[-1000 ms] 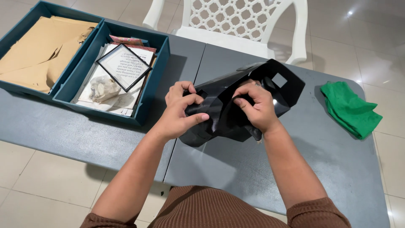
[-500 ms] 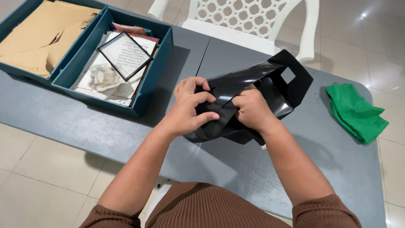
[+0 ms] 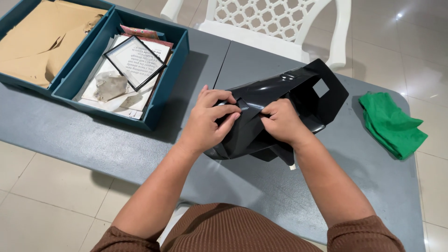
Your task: The person assembles a black, glossy, pre-cut cardboard box on a gray table. They fold the side flaps upward, tuck the tabs into slots, and secure the structure by hand. The person then folds the top flaps inward and presses them down to close the box.
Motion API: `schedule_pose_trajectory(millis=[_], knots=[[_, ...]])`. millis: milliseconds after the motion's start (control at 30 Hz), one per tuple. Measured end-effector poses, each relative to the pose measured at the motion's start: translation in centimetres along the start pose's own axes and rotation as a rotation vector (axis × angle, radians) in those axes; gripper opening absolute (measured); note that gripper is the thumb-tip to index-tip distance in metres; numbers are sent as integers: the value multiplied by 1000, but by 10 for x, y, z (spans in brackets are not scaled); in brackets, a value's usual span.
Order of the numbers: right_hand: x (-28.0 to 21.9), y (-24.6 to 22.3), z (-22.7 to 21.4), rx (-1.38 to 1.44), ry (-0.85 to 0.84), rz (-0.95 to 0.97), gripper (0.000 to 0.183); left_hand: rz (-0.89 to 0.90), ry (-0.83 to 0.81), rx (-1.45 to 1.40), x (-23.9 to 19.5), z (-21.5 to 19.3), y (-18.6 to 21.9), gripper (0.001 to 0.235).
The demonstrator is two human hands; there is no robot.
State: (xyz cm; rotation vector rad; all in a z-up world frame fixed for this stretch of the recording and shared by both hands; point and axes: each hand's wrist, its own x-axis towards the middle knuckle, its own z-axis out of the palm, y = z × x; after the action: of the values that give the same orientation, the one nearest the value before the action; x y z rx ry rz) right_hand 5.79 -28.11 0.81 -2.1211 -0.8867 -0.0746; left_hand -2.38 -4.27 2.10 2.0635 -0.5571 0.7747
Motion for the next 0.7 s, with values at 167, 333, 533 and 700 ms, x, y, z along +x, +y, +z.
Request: schedule_pose_trajectory(millis=[167, 333, 533, 700], knots=[[5, -4, 6, -73, 18, -14, 9, -123, -161, 1, 13, -17, 7, 10], [12, -6, 5, -102, 23, -25, 10, -157, -231, 28, 24, -18, 6, 7], [2, -19, -3, -197, 88, -44, 16, -185, -144, -13, 21, -12, 7, 5], [-9, -89, -24, -576, 319, -325, 15, -262, -69, -71, 19, -13, 9, 11]])
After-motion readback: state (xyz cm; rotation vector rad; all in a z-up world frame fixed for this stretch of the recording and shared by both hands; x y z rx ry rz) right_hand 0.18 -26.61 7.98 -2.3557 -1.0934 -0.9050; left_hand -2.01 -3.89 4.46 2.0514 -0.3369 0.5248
